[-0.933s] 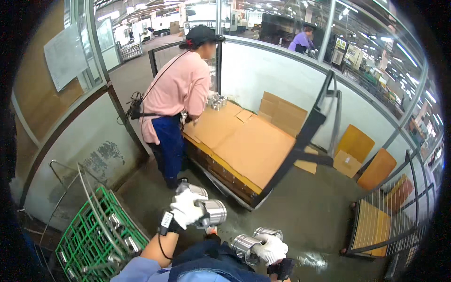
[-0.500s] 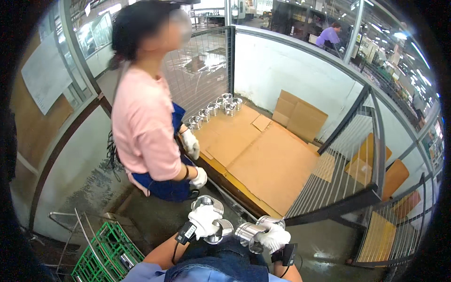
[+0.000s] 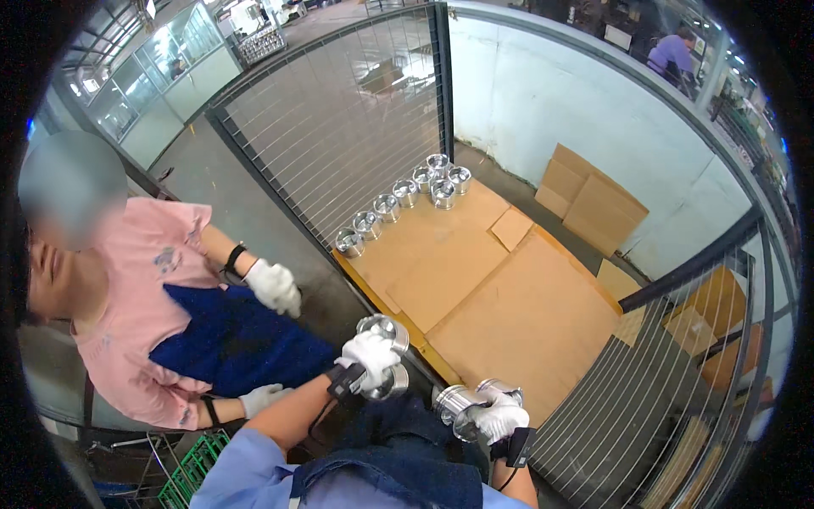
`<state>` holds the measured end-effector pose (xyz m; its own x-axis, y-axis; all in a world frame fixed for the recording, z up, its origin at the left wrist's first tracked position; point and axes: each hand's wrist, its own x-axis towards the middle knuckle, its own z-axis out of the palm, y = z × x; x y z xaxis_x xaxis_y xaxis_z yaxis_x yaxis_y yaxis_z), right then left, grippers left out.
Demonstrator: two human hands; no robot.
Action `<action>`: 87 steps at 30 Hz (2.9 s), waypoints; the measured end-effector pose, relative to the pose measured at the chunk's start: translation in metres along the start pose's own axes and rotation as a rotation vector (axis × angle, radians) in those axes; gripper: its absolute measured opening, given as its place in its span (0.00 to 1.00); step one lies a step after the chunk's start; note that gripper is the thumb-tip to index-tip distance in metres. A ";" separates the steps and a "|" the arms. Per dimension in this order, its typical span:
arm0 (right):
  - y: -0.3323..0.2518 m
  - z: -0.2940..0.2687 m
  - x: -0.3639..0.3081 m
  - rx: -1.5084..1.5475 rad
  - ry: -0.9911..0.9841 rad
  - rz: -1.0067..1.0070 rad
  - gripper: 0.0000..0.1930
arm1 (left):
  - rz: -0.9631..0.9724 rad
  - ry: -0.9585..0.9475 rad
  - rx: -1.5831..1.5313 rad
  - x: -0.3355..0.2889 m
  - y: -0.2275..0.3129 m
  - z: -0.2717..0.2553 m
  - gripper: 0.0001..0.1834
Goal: Operating an industrial washing machine and unloading metal pistons from a crate onto a pallet.
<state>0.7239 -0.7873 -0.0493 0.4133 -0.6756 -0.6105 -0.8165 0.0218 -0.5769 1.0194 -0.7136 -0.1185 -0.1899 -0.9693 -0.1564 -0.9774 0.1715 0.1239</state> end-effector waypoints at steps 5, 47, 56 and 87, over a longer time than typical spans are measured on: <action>0.103 0.032 0.070 0.055 0.185 -0.031 0.18 | 0.082 -0.095 0.143 0.082 -0.073 0.006 0.10; -0.180 0.060 0.499 -0.597 0.456 -0.440 0.32 | -0.384 -0.186 -0.376 0.068 -0.231 0.086 0.32; 0.066 0.123 0.407 -0.672 -0.109 -0.305 0.12 | -0.591 0.065 -0.441 0.026 -0.103 0.075 0.25; -0.013 0.325 -0.099 -0.437 -1.453 -0.712 0.22 | -1.900 0.194 -0.916 -0.365 0.458 0.138 0.28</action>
<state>0.8247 -0.4809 -0.1577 0.5256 0.7420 -0.4162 -0.2548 -0.3295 -0.9091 0.6286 -0.2574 -0.1400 0.8043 0.1778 -0.5670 0.4087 -0.8582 0.3107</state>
